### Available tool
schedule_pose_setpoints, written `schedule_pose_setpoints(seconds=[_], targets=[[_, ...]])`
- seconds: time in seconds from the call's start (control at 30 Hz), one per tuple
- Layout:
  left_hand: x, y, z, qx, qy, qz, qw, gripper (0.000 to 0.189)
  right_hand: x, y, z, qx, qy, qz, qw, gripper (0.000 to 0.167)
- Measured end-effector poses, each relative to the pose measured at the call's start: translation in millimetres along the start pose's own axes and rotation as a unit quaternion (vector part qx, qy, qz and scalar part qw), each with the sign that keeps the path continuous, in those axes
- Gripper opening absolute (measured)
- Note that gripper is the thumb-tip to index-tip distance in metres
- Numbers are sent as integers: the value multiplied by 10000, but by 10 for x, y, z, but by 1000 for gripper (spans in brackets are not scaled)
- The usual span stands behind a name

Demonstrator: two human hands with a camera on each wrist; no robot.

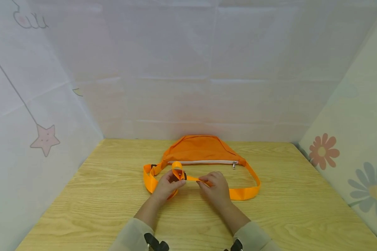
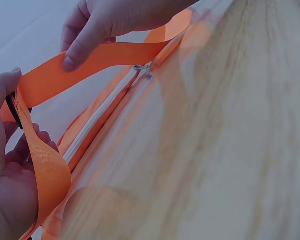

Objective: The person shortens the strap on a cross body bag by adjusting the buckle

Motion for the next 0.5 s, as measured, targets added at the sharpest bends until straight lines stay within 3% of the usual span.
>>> schedule_pose_setpoints(seconds=[0.3, 0.5], targets=[[-5, 1, -1, -6, 206, -401, 9990, 40, -11, 2, 9, 46, 112, -130, 9998, 14], [2, -9, -4, -48, 136, -382, 9992, 43, -4, -13, -4, 53, 141, -242, 9996, 13]])
Point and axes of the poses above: each hand's wrist, its own z-axis away from the middle knuckle, its own x-axis out of the palm, y = z × x, the point moved 9 cm from there along -z, towards the middle knuckle, and after that the axes turned 15 degrees about -x, right-handed, at the moved point
